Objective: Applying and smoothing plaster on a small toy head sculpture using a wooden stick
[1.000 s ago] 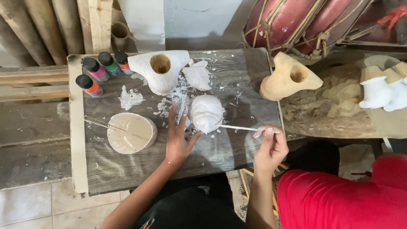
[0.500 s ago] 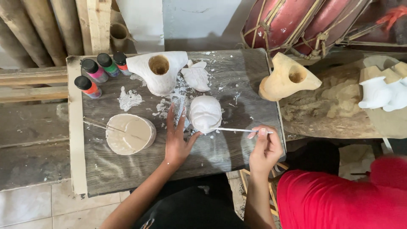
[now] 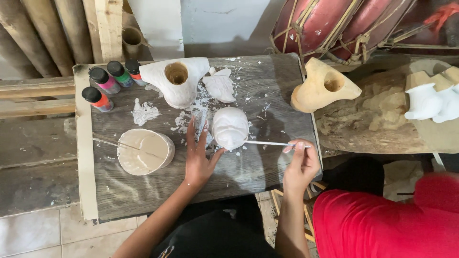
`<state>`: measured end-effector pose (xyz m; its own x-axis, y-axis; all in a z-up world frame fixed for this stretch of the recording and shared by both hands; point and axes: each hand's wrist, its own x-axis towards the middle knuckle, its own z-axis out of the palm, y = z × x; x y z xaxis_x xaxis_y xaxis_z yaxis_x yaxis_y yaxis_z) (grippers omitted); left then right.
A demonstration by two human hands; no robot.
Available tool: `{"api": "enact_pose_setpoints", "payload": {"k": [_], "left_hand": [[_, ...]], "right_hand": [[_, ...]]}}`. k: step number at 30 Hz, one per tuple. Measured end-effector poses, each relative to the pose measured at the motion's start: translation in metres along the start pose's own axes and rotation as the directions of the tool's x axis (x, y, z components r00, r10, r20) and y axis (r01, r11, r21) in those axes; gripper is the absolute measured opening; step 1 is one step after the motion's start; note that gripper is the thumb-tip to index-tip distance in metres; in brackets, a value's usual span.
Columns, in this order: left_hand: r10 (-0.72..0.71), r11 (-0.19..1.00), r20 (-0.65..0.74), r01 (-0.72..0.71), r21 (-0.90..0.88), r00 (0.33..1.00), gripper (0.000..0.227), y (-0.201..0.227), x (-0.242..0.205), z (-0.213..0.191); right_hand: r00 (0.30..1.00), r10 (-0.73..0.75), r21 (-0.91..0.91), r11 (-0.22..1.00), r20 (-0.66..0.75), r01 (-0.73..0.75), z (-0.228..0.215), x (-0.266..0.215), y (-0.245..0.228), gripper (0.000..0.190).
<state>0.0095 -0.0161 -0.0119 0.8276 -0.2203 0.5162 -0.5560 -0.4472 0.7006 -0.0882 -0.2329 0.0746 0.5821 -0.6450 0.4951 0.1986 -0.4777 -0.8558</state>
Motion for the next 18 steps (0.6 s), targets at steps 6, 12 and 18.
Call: {"api": "enact_pose_setpoints", "payload": {"k": [6,12,18], "left_hand": [[-0.003,1.000,0.006,0.002,0.014,1.000,0.073,0.002,0.001,-0.005],[-0.013,1.000,0.028,0.013,0.007,1.000,0.078,0.002,0.000,-0.006],[-0.024,1.000,0.030,0.024,-0.003,0.999,0.080,0.001,0.000,-0.005]], "right_hand": [[1.000,0.018,0.007,1.000,0.011,-0.018,-0.001,-0.002,0.001,0.029],[0.998,0.046,0.043,0.998,0.053,-0.048,-0.002,-0.010,0.010,0.028],[0.999,0.044,0.056,0.997,0.028,-0.045,0.000,-0.014,0.012,0.028]]}}
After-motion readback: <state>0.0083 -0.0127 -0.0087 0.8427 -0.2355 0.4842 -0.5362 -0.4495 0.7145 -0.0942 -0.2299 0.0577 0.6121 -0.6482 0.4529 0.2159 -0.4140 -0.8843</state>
